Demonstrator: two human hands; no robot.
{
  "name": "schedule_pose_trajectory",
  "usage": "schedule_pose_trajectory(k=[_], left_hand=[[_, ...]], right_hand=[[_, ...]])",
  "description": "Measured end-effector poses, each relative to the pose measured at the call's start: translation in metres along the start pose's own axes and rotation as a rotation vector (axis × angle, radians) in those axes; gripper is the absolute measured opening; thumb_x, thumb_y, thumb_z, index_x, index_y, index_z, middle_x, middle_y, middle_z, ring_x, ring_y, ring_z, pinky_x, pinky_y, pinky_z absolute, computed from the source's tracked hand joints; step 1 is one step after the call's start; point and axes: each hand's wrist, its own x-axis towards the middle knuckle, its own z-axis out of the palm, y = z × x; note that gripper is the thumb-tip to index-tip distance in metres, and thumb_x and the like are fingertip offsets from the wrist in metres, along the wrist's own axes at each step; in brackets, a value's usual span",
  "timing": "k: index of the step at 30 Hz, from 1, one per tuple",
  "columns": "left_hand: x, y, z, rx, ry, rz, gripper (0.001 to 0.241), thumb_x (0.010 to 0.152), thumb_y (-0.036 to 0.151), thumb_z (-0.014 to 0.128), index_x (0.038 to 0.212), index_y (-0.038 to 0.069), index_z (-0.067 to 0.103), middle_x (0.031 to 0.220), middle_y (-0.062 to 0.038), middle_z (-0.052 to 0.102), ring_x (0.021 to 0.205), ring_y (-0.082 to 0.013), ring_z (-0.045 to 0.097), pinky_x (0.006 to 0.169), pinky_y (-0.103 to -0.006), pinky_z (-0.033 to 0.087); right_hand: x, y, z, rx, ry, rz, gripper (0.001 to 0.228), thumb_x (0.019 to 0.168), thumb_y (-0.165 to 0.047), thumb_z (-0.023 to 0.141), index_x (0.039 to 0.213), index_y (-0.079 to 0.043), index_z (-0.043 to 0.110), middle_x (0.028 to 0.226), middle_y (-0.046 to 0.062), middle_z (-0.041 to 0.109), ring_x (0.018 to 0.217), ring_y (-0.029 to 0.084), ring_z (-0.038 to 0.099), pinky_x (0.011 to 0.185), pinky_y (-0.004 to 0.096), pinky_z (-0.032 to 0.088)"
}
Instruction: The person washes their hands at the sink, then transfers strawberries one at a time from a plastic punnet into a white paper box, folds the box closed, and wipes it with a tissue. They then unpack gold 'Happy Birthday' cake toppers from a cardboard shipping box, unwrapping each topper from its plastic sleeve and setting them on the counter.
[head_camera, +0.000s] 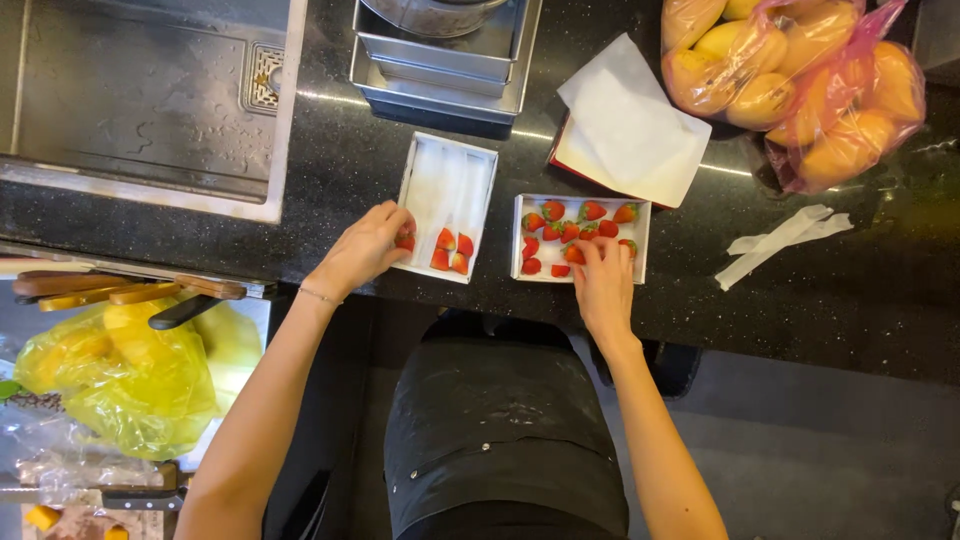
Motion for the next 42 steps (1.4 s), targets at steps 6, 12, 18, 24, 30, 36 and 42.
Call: schedule_pose_trajectory(k=[6,12,18,24,30,36,42], left_hand=[[-0.014,0.000,0.020,0.248,0.106,0.097,0.038,0.080,0.015,0.081,0.114,0.006,0.067,0.106,-0.008,0.066,0.104,-0.0287,0.058,0.092,-0.0414,0.049],[-0.020,0.058,0.005,0.252,0.510,-0.102,0.038,0.086,0.021,0.082,0.116,0.003,0.067,0.108,-0.010,0.066,0.103,-0.0294,0.058,0.091,-0.0408,0.049],[0.052,0.148,0.104,-0.370,0.483,-0.127,0.027,0.090,0.027,0.080,0.107,0.009,0.068,0.099,-0.009,0.072,0.099,-0.0304,0.063,0.086,-0.0414,0.051],[0.093,0.143,0.192,-0.030,0.501,-0.247,0.035,0.087,0.033,0.078,0.098,0.004,0.063,0.088,-0.011,0.066,0.093,-0.0325,0.060,0.081,-0.0444,0.051],[0.063,0.135,0.169,0.142,0.642,-0.125,0.010,0.089,0.010,0.061,0.097,0.004,0.062,0.109,-0.015,0.063,0.094,-0.0344,0.059,0.078,-0.0474,0.049],[-0.007,0.085,0.105,-0.108,0.524,-0.503,0.016,0.104,0.009,0.056,0.117,0.001,0.058,0.118,-0.018,0.058,0.102,-0.0377,0.061,0.082,-0.0458,0.055],[-0.011,0.053,0.106,0.177,0.460,-0.292,0.046,0.092,0.021,0.072,0.130,-0.001,0.057,0.115,-0.014,0.060,0.106,-0.0354,0.061,0.083,-0.0445,0.055]], right_hand=[[-0.010,0.015,-0.006,-0.275,-0.015,-0.010,0.024,0.092,-0.013,0.074,0.114,-0.004,0.071,0.111,0.013,0.058,0.106,0.032,0.055,0.088,0.042,0.047],[0.008,0.008,-0.004,-0.117,0.052,-0.237,0.028,0.089,-0.018,0.076,0.112,-0.003,0.073,0.115,0.011,0.062,0.104,0.030,0.056,0.090,0.042,0.046],[0.009,0.024,0.003,-0.100,0.002,-0.207,0.010,0.090,-0.014,0.075,0.091,-0.005,0.072,0.097,0.009,0.065,0.098,0.031,0.057,0.091,0.043,0.047],[0.020,0.030,0.000,-0.080,-0.092,-0.233,0.009,0.091,-0.012,0.071,0.097,-0.005,0.073,0.095,0.011,0.065,0.095,0.032,0.058,0.086,0.044,0.046],[0.053,-0.034,0.005,0.299,-0.031,-0.304,0.012,0.098,-0.010,0.068,0.108,-0.004,0.073,0.101,0.011,0.065,0.102,0.032,0.059,0.091,0.043,0.048],[0.067,-0.077,0.080,0.047,-0.176,-0.452,0.026,0.078,-0.018,0.080,0.098,-0.002,0.072,0.103,0.016,0.060,0.101,0.036,0.056,0.085,0.047,0.048],[0.050,-0.083,0.096,0.143,-0.204,-0.318,0.030,0.073,-0.015,0.084,0.097,-0.005,0.069,0.105,0.015,0.058,0.103,0.035,0.054,0.084,0.046,0.047]])
